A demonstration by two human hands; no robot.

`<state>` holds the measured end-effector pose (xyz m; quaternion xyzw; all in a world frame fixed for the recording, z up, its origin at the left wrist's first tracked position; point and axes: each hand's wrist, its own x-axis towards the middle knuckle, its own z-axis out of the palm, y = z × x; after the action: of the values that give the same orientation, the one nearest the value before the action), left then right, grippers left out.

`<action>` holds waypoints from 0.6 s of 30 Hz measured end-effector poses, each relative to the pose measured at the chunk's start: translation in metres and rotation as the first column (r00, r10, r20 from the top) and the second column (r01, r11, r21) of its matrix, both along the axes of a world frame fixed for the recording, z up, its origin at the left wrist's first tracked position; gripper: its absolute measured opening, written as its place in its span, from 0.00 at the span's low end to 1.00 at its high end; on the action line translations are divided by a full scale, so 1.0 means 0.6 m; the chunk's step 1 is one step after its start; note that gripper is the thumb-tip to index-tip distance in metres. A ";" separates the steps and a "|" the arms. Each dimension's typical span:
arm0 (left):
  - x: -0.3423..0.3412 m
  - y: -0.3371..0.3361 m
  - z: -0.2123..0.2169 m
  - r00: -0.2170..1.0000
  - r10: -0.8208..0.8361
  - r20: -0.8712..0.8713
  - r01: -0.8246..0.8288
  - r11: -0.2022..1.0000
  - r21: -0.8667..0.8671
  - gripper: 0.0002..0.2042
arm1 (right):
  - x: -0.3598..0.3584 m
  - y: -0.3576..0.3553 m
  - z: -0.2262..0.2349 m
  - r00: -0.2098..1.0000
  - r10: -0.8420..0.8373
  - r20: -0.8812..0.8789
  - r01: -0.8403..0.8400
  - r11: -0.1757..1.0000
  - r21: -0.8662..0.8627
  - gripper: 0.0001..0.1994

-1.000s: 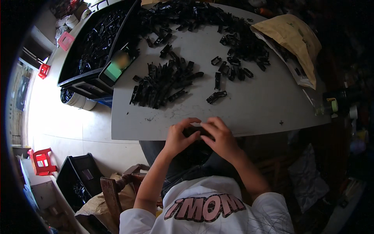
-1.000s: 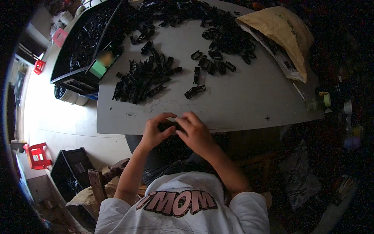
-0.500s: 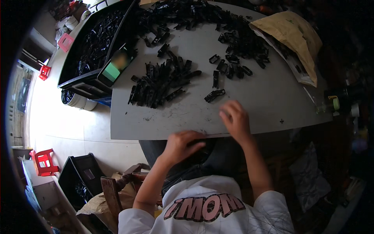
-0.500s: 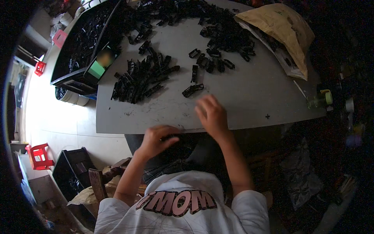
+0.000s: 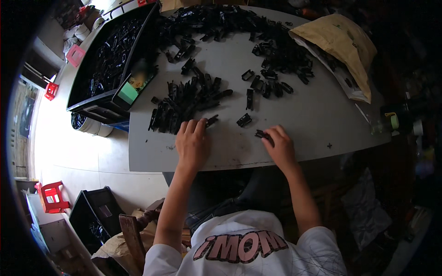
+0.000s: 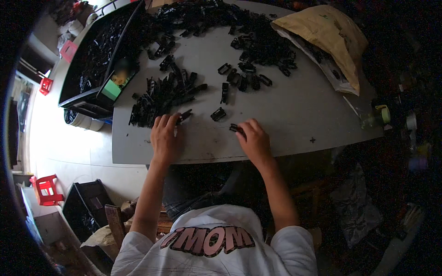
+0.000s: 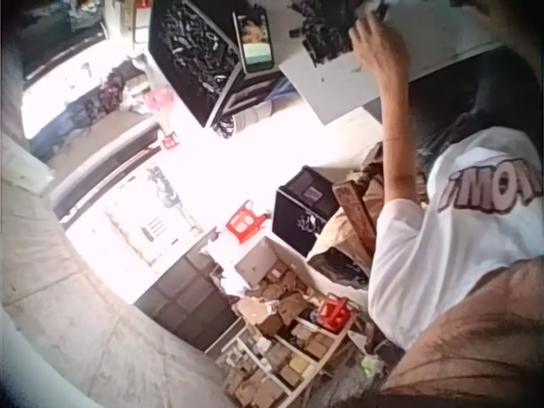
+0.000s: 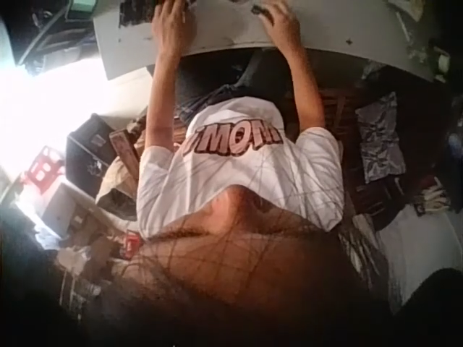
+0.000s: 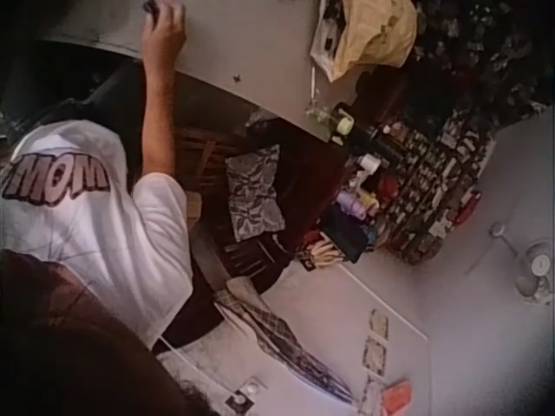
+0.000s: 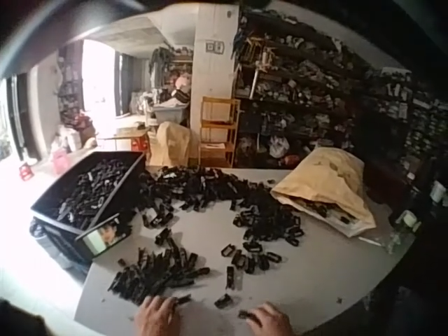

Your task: Assembling small black plastic hardware components by snapping them together and sorting them on a table.

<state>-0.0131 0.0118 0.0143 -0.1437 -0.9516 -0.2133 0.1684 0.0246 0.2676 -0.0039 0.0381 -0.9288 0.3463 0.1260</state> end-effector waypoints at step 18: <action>0.052 -0.005 -0.037 0.951 -0.244 0.189 0.059 0.746 0.663 0.12 | -0.207 0.025 -0.045 0.959 -0.284 -0.013 0.283 0.957 -0.055 0.13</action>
<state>0.0180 0.0086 -0.0078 -0.1241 -0.8167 -0.5602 0.0616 -0.0997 0.2827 -0.0310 -0.0954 -0.9139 0.3485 0.1848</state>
